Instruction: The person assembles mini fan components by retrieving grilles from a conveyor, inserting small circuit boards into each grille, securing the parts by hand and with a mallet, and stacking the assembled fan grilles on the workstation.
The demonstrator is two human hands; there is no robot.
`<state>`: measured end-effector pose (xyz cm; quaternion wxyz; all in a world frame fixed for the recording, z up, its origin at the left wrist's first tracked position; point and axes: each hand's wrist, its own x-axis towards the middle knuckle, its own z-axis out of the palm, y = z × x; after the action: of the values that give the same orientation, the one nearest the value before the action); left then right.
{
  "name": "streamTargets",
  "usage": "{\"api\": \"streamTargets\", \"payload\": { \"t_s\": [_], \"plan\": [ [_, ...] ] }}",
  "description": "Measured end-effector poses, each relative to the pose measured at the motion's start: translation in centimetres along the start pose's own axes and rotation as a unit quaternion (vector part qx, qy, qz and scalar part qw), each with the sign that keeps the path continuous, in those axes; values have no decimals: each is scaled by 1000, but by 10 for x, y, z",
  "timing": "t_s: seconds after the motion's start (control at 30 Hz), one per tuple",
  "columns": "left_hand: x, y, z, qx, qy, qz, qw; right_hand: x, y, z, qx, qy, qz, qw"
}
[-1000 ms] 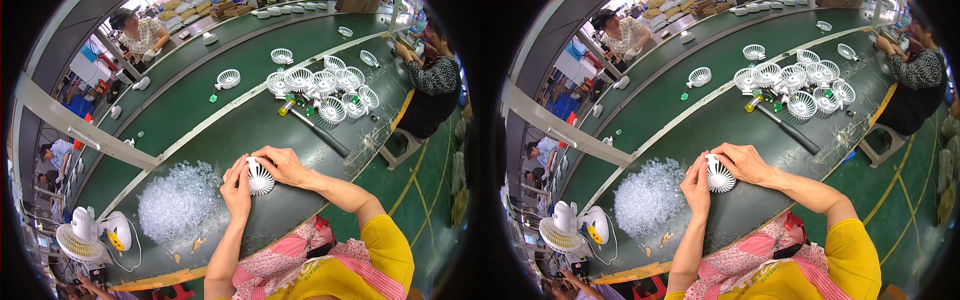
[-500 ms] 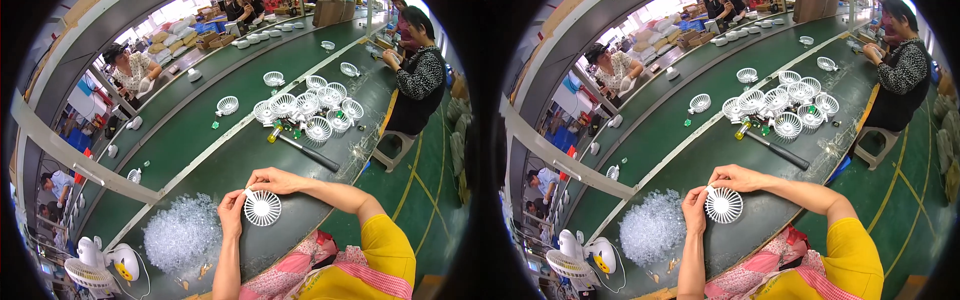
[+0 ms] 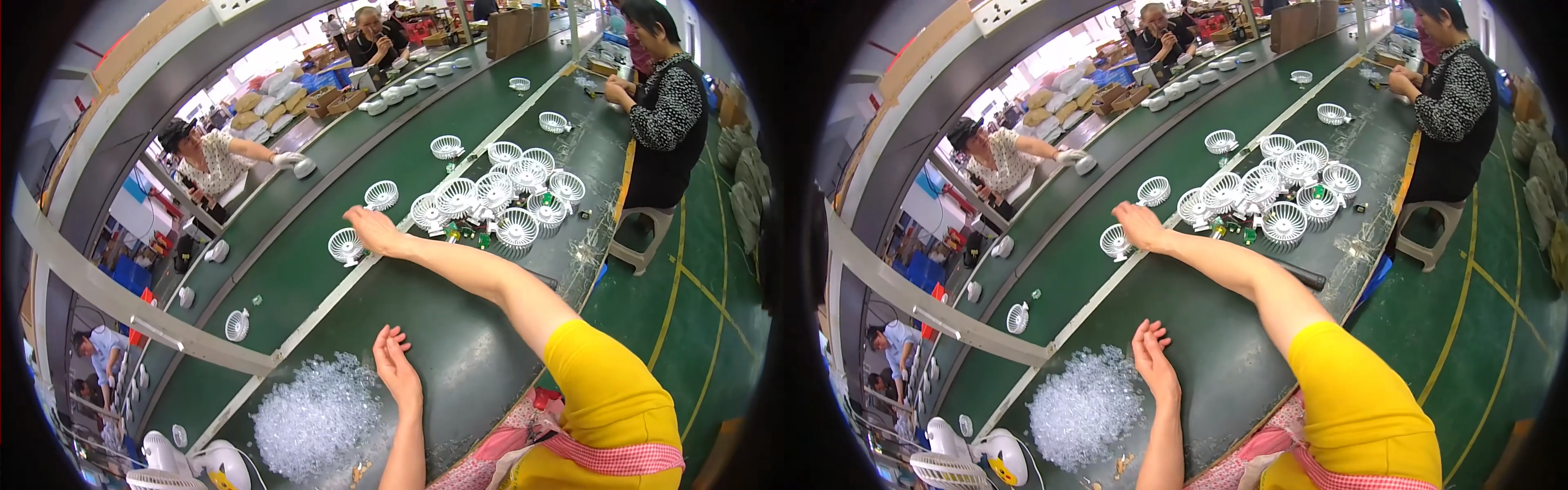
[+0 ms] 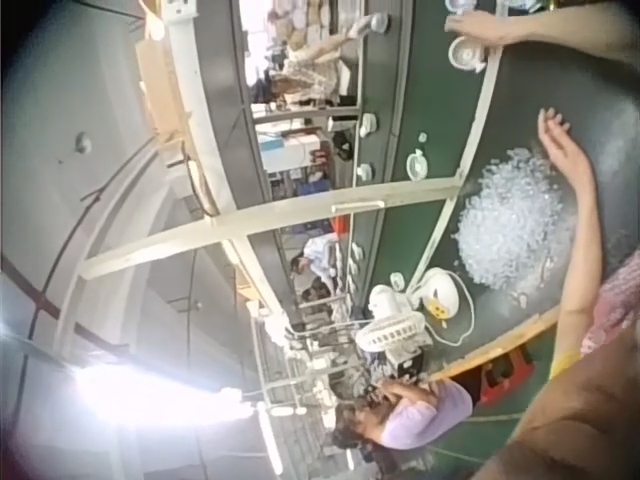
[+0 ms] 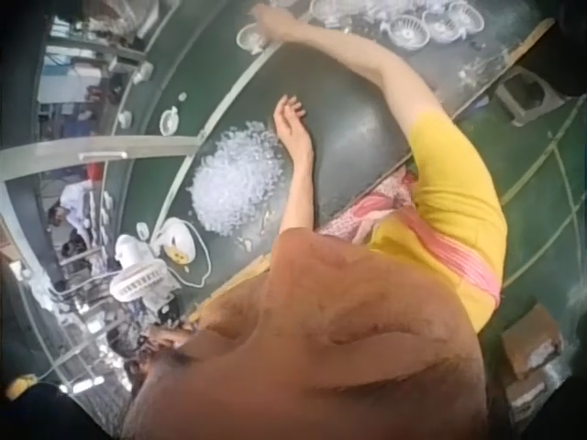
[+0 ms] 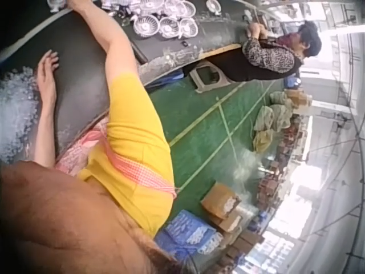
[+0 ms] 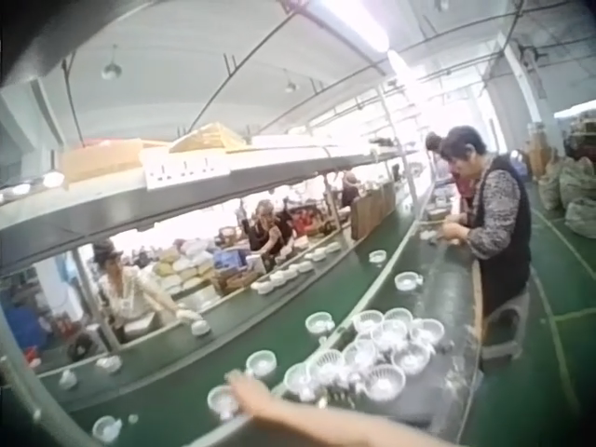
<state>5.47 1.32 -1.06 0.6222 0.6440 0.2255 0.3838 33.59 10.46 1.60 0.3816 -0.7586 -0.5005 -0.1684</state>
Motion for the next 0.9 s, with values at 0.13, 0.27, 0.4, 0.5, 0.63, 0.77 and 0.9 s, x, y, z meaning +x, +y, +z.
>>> {"api": "streamTargets", "payload": {
  "t_s": [0.13, 0.27, 0.4, 0.5, 0.63, 0.77, 0.9],
  "plan": [
    [-1, 6, 10, 10, -19, -17, 1000, 15, 66, 4, -103, -74, 246, 961],
    [1, 1, 5, 15, -21, -16, 1000, 19, 69, -2, -83, -93, 286, 950],
    [0, 7, 7, 2, -13, -11, 1000, -15, 54, -22, -39, 50, 91, 994],
    [0, 9, -4, -31, -23, -5, 999, -52, 1, -64, 33, 27, -12, 999],
    [0, 19, -1, 128, 18, 170, 977, -122, -37, -117, 82, -25, -61, 994],
    [4, 27, -8, 394, -32, 337, 855, -164, -58, -139, 175, -212, -49, 960],
    [-2, 15, -3, 452, -161, 344, 807, -179, -62, -138, 145, -240, -88, 956]
  ]
}}
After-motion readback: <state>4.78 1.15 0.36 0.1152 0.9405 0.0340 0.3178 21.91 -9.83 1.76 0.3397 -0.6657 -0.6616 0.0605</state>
